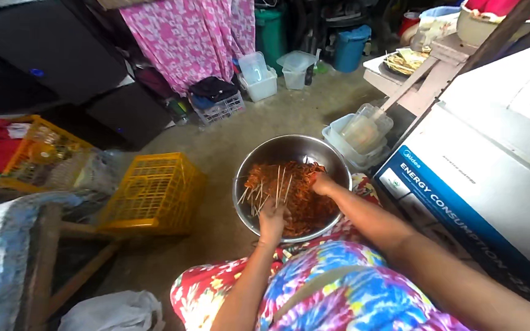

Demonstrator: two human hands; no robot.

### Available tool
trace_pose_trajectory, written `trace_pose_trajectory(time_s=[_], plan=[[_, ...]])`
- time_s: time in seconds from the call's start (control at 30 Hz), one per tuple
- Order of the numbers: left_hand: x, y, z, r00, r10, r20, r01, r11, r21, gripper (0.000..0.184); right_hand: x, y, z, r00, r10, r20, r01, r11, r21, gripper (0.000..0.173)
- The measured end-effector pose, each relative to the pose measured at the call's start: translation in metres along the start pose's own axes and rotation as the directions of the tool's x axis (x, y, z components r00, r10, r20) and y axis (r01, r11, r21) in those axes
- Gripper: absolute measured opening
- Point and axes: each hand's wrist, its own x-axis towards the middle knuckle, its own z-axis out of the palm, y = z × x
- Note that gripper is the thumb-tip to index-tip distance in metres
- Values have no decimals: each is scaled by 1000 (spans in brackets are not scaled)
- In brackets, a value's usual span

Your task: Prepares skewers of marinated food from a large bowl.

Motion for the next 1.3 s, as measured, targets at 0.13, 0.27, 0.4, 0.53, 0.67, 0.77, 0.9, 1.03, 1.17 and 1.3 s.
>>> trace_pose_trajectory(time_s=[0.13,0.27,0.4,0.53,0.67,0.77,0.9,1.03,1.17,1.3], plan=[[-1,1,0,1000,0,-30,0,1000,-7,18,3,-3,7,997,-67,37,70,992,-106,33],[1,-1,0,1000,-3,-27,3,1000,-2,18,11,-5,20,983,-165,87,181,954,-241,34],[1,-2,-1,1000,7,-18,-7,1000,-1,19,3,-17,27,982,-99,161,158,896,-414,43],[1,-2,-1,1000,5,-24,-5,1000,-4,18,5,-12,17,988,-120,98,142,953,-267,33],[1,-1,-3,1000,13,-12,-13,1000,17,20,-1,2,1,963,-247,-105,266,932,247,24],[0,-1,-2,999,36,1,-36,999,22,20,-3,5,2,950,-284,-130,289,639,713,11],[-2,0,-2,997,68,31,-69,998,16,16,-12,0,-2,946,-323,3,126,376,918,24],[-4,1,-2,996,76,41,-77,997,26,15,-12,1,-3,934,-356,24,110,351,930,26],[-4,0,0,996,73,42,-75,997,34,14,-12,1,-3,932,-361,33,97,334,938,31],[-4,0,0,995,72,72,-77,995,64,14,-11,2,-2,919,-394,25,128,358,925,18]])
